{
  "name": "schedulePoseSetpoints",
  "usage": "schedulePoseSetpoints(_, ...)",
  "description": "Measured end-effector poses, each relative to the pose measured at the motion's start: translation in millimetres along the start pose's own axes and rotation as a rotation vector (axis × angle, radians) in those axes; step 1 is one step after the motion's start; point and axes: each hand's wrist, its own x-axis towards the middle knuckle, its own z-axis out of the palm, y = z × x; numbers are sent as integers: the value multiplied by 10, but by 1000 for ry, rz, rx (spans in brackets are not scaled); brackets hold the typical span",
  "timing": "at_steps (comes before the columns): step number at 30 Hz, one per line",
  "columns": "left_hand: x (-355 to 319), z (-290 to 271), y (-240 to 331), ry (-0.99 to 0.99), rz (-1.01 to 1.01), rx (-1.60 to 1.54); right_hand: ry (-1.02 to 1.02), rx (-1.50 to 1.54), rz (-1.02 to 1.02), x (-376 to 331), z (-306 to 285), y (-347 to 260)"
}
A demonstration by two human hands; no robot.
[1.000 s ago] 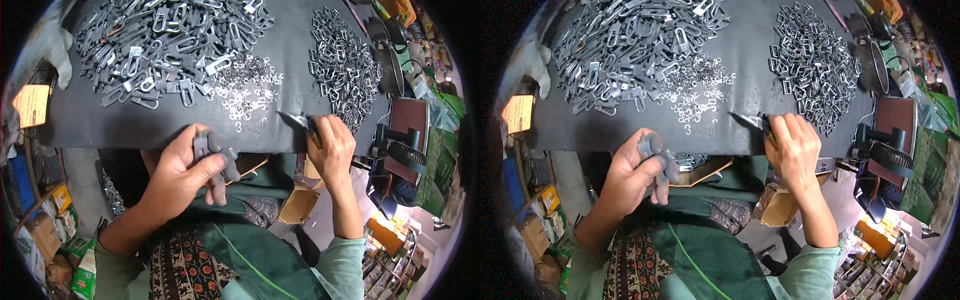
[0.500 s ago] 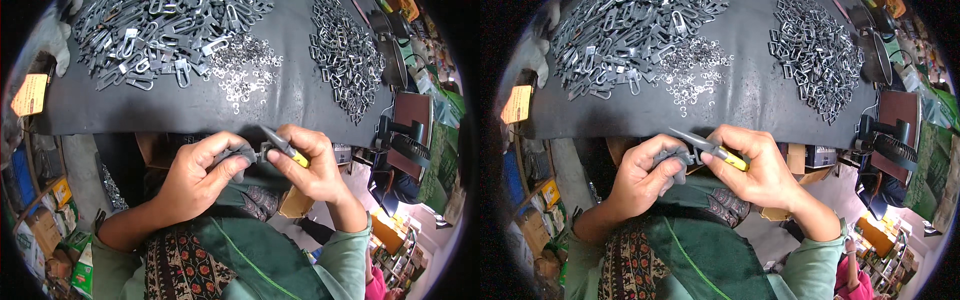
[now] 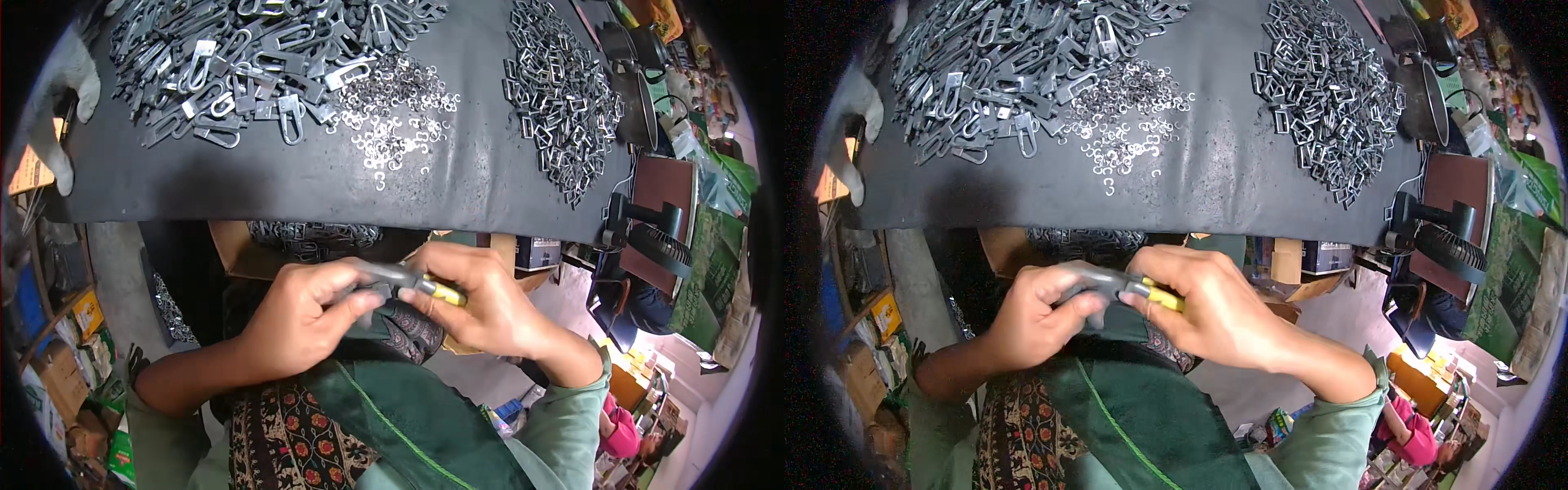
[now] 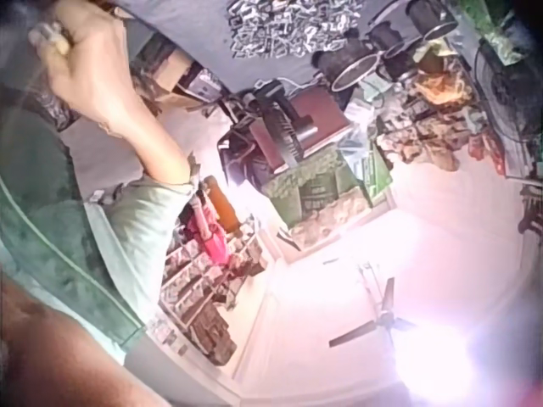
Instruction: The person assembles metal buckles by fitting metal pieces together and crimping them with pliers.
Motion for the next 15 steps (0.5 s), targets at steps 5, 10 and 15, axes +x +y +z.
schedulePoseSetpoints(5, -130, -190, 91, -85, -350, -258, 296, -997, -95, 91, -192, -91)
schedulePoseSetpoints(10, -116, -217, 81, -40, -243, -289, 319, -1115, -110, 152, -142, -123)
schedulePoseSetpoints(15, -100, -202, -22, 78, -9, -113, 309, -1157, -119, 203, -99, -162)
